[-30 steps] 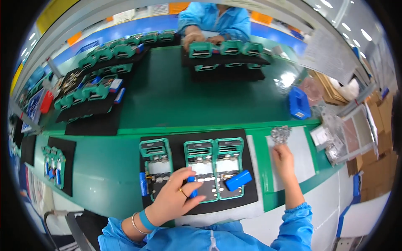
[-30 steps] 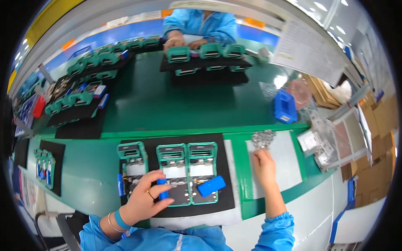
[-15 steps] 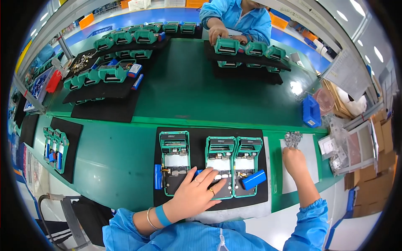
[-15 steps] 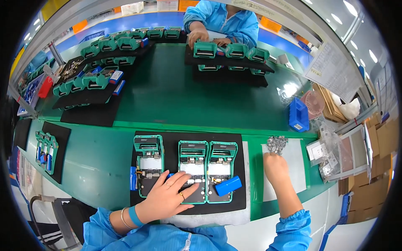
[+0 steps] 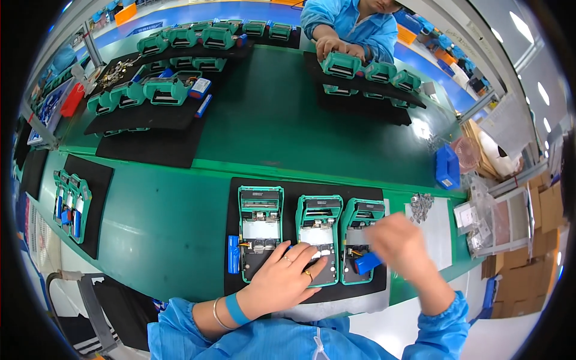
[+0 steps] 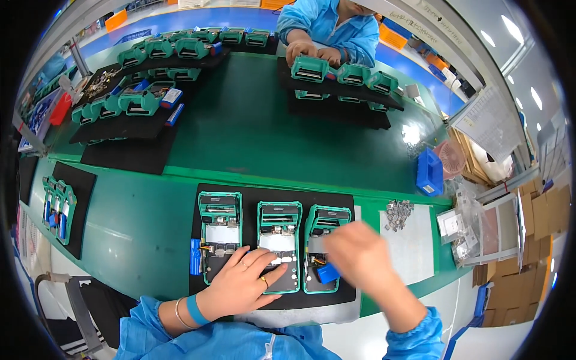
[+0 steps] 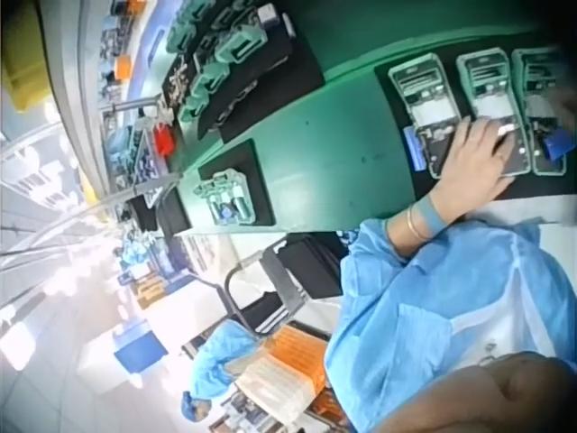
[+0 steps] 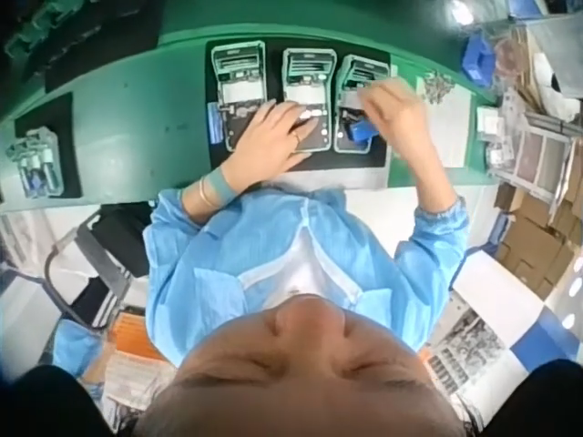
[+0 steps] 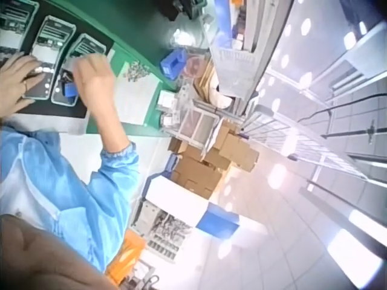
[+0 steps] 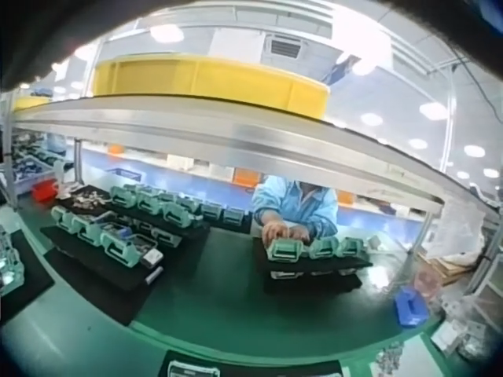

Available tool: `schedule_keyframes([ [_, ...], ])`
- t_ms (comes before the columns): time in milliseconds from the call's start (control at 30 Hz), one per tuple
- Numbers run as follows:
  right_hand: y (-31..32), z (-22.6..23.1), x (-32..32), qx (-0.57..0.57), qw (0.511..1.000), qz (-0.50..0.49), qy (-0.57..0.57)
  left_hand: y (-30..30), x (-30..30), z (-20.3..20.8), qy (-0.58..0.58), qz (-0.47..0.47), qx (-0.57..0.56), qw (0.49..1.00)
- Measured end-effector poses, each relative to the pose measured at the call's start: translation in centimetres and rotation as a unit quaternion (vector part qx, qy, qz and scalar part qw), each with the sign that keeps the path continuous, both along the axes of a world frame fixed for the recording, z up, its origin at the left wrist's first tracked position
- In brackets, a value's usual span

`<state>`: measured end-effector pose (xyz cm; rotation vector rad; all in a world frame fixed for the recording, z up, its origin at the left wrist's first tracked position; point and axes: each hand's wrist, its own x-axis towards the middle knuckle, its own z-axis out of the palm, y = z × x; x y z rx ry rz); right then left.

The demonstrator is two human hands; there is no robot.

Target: The person installs batteries and internal components into electronic device housings by hand, presses them into place, and shifts trays of assembled housings across the workbench.

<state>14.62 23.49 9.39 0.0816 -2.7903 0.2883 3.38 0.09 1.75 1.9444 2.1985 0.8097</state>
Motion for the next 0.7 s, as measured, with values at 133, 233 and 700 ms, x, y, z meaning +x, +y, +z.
schedule_keyframes([
  [133,-3.5,-4.1,-1.6,0.084,0.994,0.065,-0.011,0.3,0.1,0.1,-0.014,-0.004,0.009,1.000],
  [233,-4.1,-5.5,-2.2,0.143,0.987,0.067,0.002,0.4,0.3,-0.3,-0.012,-0.003,0.017,1.000],
  [700,-5.1,-4.6,-4.7,0.252,0.967,0.035,-0.028,0.1,-0.4,-0.2,-0.013,-0.004,0.014,1.000],
])
